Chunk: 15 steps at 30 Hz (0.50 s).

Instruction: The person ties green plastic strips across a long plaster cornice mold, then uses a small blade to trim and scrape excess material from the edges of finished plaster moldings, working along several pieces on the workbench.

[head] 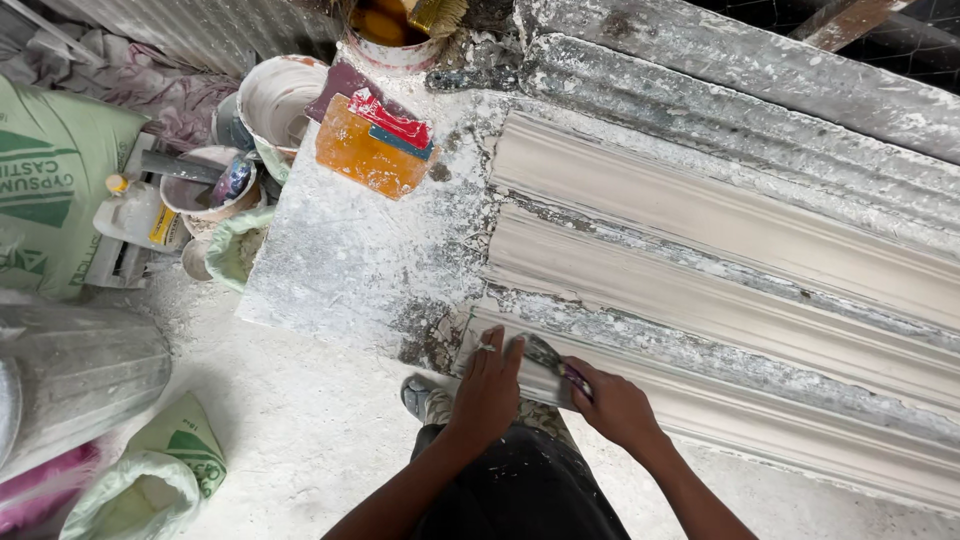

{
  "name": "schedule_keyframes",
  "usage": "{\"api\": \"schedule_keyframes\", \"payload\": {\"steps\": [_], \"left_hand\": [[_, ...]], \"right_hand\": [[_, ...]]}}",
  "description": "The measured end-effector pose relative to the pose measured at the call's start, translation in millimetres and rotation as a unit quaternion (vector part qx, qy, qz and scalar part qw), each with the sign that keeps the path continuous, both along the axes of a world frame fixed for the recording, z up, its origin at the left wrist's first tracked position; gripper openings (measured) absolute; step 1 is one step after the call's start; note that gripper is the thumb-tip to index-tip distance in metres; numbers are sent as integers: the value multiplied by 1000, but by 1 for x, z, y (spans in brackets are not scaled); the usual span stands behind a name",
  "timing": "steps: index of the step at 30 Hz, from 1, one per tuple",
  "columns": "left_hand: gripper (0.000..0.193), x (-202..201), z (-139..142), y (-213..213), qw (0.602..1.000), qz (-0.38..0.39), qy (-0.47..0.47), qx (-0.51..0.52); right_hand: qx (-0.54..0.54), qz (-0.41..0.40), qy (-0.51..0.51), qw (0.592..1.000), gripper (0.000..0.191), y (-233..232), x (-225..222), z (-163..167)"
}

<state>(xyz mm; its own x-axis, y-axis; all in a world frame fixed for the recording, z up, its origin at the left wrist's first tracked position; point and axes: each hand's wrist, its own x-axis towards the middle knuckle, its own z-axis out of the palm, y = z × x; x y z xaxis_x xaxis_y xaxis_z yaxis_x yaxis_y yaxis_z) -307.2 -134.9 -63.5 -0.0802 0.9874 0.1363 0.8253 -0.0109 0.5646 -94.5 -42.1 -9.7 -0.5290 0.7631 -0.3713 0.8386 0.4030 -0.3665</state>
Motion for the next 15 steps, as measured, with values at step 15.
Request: {"api": "schedule_keyframes", "payload": {"steps": [15], "left_hand": [[25,-25,-13,38,972,23,228,48]], "right_hand": [[-38,181,24,982,50,72,-61,-25]]}}
